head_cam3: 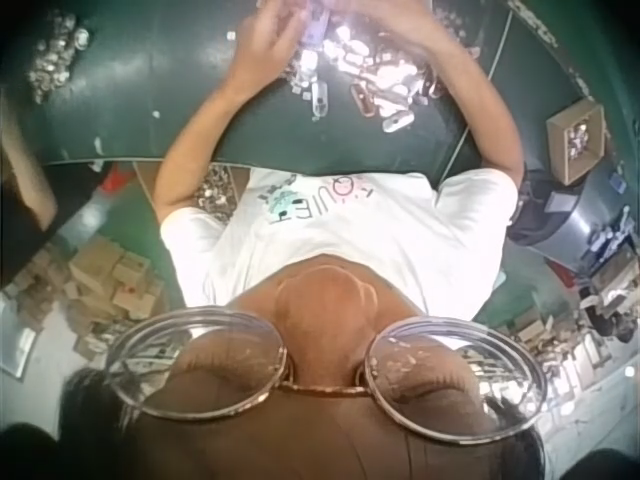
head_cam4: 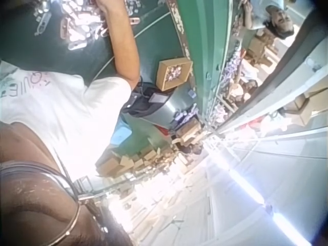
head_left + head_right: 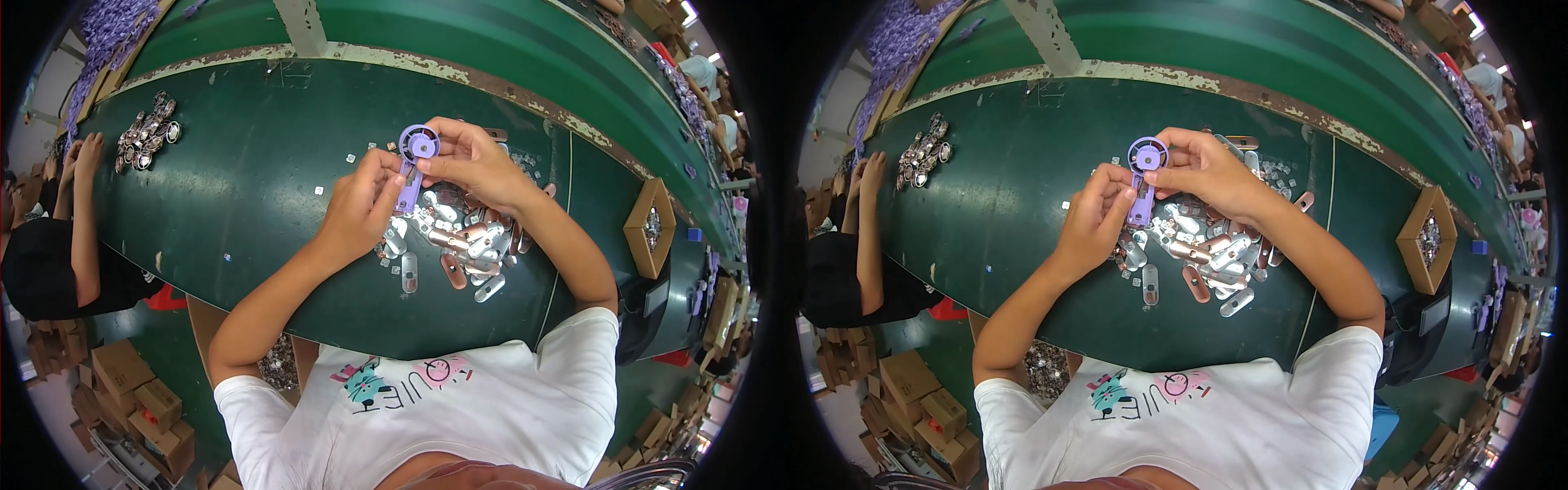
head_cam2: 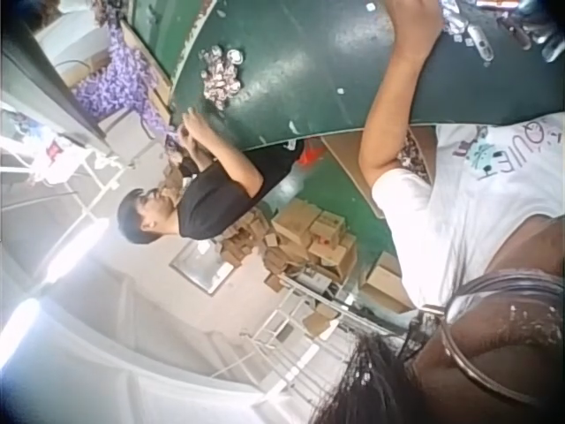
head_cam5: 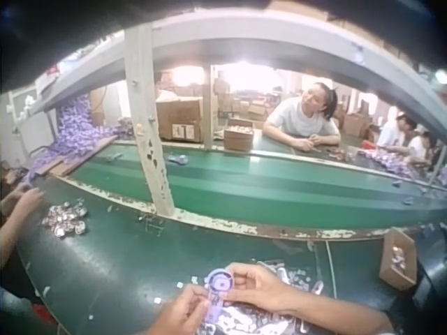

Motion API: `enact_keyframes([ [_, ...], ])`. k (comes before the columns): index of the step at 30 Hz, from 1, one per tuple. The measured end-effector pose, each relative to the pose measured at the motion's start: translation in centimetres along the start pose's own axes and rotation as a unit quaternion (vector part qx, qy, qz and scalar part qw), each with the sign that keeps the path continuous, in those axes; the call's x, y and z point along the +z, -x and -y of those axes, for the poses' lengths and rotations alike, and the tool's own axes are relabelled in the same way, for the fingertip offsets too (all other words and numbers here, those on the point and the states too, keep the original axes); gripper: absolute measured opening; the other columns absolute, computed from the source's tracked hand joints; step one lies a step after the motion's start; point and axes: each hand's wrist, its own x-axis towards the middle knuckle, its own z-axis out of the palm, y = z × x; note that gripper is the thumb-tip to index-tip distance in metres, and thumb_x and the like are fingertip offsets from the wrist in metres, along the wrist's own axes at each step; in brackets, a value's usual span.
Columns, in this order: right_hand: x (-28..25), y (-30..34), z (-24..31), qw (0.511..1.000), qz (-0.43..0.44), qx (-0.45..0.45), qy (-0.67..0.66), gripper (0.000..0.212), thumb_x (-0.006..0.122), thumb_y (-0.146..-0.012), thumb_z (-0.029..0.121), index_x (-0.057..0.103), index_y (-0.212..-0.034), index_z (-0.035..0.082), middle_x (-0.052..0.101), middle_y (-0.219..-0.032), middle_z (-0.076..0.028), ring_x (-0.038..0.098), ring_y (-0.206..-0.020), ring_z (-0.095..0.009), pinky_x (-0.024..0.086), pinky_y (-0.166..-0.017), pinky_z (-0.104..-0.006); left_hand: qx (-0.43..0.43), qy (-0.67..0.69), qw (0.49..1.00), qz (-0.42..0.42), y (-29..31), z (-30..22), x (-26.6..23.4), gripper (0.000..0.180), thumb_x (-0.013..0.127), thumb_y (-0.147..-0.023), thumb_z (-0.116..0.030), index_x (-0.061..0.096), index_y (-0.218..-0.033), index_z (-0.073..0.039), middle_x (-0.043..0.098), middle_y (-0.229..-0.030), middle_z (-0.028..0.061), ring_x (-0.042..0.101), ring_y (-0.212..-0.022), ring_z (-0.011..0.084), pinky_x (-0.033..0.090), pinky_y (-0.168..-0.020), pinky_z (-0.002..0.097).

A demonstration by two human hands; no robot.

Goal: The person assembles small metal components into a plastic housing by hand on a workbench.

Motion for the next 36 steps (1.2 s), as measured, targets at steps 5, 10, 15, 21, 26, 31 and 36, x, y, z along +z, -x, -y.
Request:
enact_keyframes([
  [5, 0.0, 0.1, -0.9, 0.997, 0.013, 0.021, -0.076, 0.021, 0.066, -0.087, 0.007, 0.055, -0.104, 0.001, 0.063, -0.091, -0.005, 0.060, -0.078, -0.009, 0.051, -0.072, -0.0229, -0.055, 0.044, 0.997, 0.032, 0.1, -1.2, -0.3, 0.017, 0.048, -0.096, -0.005, 0.039, -0.110, -0.002, 0.060, -0.079, 0.0054, 0.054, -0.066, 0.0046, 0.044, -0.057, 0.0202],
  [10, 0.7, 0.0, -0.7, 0.998, 0.000, -0.040, -0.057, 0.020, 0.065, -0.088, 0.009, 0.055, -0.103, 0.001, 0.063, -0.092, -0.005, 0.059, -0.080, -0.009, 0.050, -0.073, -0.0227, 0.016, 0.082, 0.997, -0.008, 0.2, -0.7, -0.1, 0.027, 0.046, -0.097, -0.003, 0.030, -0.118, -0.004, 0.056, -0.085, 0.0058, 0.051, -0.075, 0.0053, 0.042, -0.064, 0.0195],
  [15, 0.4, 0.2, -1.7, 0.994, 0.002, -0.018, -0.106, 0.022, 0.065, -0.088, 0.009, 0.055, -0.106, 0.001, 0.062, -0.094, -0.006, 0.060, -0.080, -0.010, 0.050, -0.073, -0.0239, 0.035, 0.148, 0.988, 0.017, 0.1, -0.3, 0.4, 0.032, 0.044, -0.097, -0.003, 0.024, -0.122, -0.004, 0.055, -0.088, 0.0065, 0.051, -0.075, 0.0069, 0.042, -0.066, 0.0204],
  [21, 0.3, 0.1, 0.5, 0.985, -0.069, -0.132, -0.092, 0.023, 0.064, -0.088, 0.008, 0.055, -0.108, 0.001, 0.063, -0.099, -0.007, 0.061, -0.084, -0.011, 0.051, -0.073, -0.0249, -0.036, 0.280, 0.959, -0.003, -0.8, -0.2, -1.0, 0.030, 0.062, -0.092, -0.013, 0.046, -0.114, -0.001, 0.058, -0.079, 0.0040, 0.055, -0.065, 0.0071, 0.042, -0.057, 0.0199],
  [26, -0.2, 0.4, 0.4, 0.988, -0.056, -0.125, -0.064, 0.026, 0.063, -0.090, 0.010, 0.055, -0.113, 0.002, 0.062, -0.099, -0.006, 0.061, -0.089, -0.012, 0.051, -0.074, -0.0257, -0.030, 0.053, 0.997, 0.039, -0.8, -0.3, -1.0, 0.020, 0.071, -0.084, -0.012, 0.059, -0.076, 0.002, 0.058, -0.064, 0.0014, 0.054, -0.057, 0.0056, 0.042, -0.052, 0.0210],
  [31, -0.5, 0.0, -0.3, 0.990, -0.052, -0.121, -0.056, 0.027, 0.063, -0.089, 0.010, 0.054, -0.113, 0.003, 0.061, -0.102, -0.006, 0.060, -0.092, -0.013, 0.051, -0.077, -0.0286, -0.080, 0.151, 0.985, 0.020, -1.1, -1.3, -0.9, 0.018, 0.071, -0.083, -0.011, 0.061, -0.083, 0.002, 0.061, -0.067, 0.0027, 0.057, -0.057, 0.0061, 0.045, -0.053, 0.0209],
  [36, 0.1, 0.1, -0.4, 0.989, -0.039, -0.117, -0.080, 0.026, 0.063, -0.089, 0.009, 0.053, -0.113, 0.003, 0.062, -0.102, -0.007, 0.061, -0.093, -0.014, 0.051, -0.080, -0.0293, -0.065, 0.079, 0.994, 0.049, -0.9, -1.1, -1.4, 0.018, 0.073, -0.082, -0.011, 0.060, -0.083, 0.001, 0.059, -0.062, 0.0024, 0.056, -0.052, 0.0062, 0.044, -0.048, 0.0215],
])
